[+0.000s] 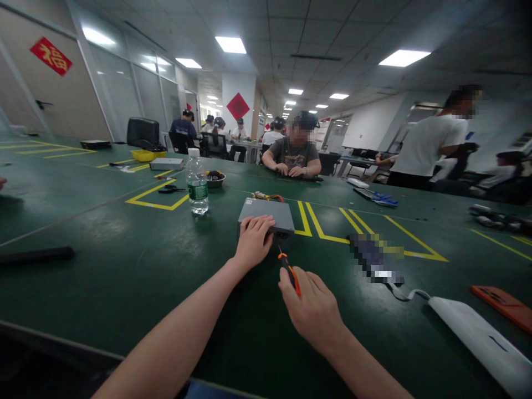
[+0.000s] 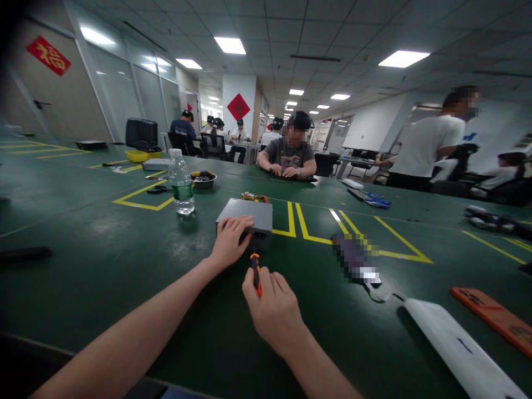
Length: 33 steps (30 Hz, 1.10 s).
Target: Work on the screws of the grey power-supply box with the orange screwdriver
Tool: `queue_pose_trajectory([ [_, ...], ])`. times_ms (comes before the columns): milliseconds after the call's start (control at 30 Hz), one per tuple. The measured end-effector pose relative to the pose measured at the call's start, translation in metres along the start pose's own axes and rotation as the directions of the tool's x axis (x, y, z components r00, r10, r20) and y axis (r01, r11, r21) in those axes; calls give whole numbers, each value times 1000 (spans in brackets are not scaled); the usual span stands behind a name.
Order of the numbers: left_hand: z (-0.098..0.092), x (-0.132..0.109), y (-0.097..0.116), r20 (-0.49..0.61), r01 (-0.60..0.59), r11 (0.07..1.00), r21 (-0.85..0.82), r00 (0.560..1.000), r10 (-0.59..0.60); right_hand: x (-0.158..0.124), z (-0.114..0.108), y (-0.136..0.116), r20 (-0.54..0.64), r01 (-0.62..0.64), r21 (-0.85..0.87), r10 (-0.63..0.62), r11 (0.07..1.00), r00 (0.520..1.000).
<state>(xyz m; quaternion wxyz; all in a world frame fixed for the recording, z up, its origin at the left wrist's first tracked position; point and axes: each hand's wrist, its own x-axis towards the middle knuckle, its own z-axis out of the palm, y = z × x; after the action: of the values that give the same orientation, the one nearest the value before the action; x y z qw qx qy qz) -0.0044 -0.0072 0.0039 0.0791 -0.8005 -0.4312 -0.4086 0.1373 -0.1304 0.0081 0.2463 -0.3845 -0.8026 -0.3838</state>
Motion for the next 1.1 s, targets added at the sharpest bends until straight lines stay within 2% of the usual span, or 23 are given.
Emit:
queue_pose_trajectory([
  [167, -1, 0, 2, 1, 15, 1000, -4, 1000, -15, 2, 0, -19, 82, -160, -40, 162, 986, 983],
  [367, -2, 1, 2, 4, 8, 1000, 1, 1000, -8, 15, 1, -38, 158, -309, -79, 318, 948, 935],
  [467, -2, 1, 1, 4, 10, 1000, -3, 1000, -10, 21, 3, -43, 156, -442, -9, 438, 897, 886],
  [533, -1, 0, 1, 8, 7, 1000, -10, 1000, -7, 25, 2, -45, 195, -558, 63, 538, 828, 820],
  [633, -1, 0, 0, 10, 5, 1000, -18, 1000, -5, 31, -2, -47, 292, -727, 218, 667, 651, 685],
  [700, -1, 0, 0, 10, 4, 1000, -19, 1000, -3, 34, -4, -49, 378, -810, 370, 722, 456, 579],
  [733, -1, 0, 0, 9, 4, 1000, -19, 1000, -3, 35, -5, -50, 430, -833, 450, 739, 323, 519],
  [833, -1, 1, 1, 9, 9, 1000, -15, 1000, -8, 36, -5, -52, 576, -781, 616, 736, -105, 355],
  [867, -2, 1, 1, 10, 12, 1000, -15, 1000, -12, 35, -4, -51, 602, -746, 636, 732, -197, 320],
  [900, -2, 1, 1, 12, 16, 1000, -16, 1000, -15, 34, -4, -50, 617, -728, 641, 727, -242, 301],
  [933, -2, 1, 2, 13, 19, 1000, -19, 1000, -19, 32, -4, -48, 618, -736, 636, 724, -233, 305],
  [967, -3, 2, 2, 13, 21, 1000, -22, 1000, -21, 31, -4, -44, 603, -763, 624, 726, -171, 331],
  [1000, -3, 2, 2, 12, 23, 999, -26, 1000, -22, 29, -5, -40, 572, -798, 600, 725, -49, 385],
  [1033, -3, 2, 3, 8, 23, 999, -28, 1000, -23, 28, -6, -35, 490, -811, 569, 736, 136, 467],
  [1100, -3, 2, 3, -5, 23, 999, -31, 1000, -23, 26, -6, -27, 232, -713, 454, 702, 534, 673],
])
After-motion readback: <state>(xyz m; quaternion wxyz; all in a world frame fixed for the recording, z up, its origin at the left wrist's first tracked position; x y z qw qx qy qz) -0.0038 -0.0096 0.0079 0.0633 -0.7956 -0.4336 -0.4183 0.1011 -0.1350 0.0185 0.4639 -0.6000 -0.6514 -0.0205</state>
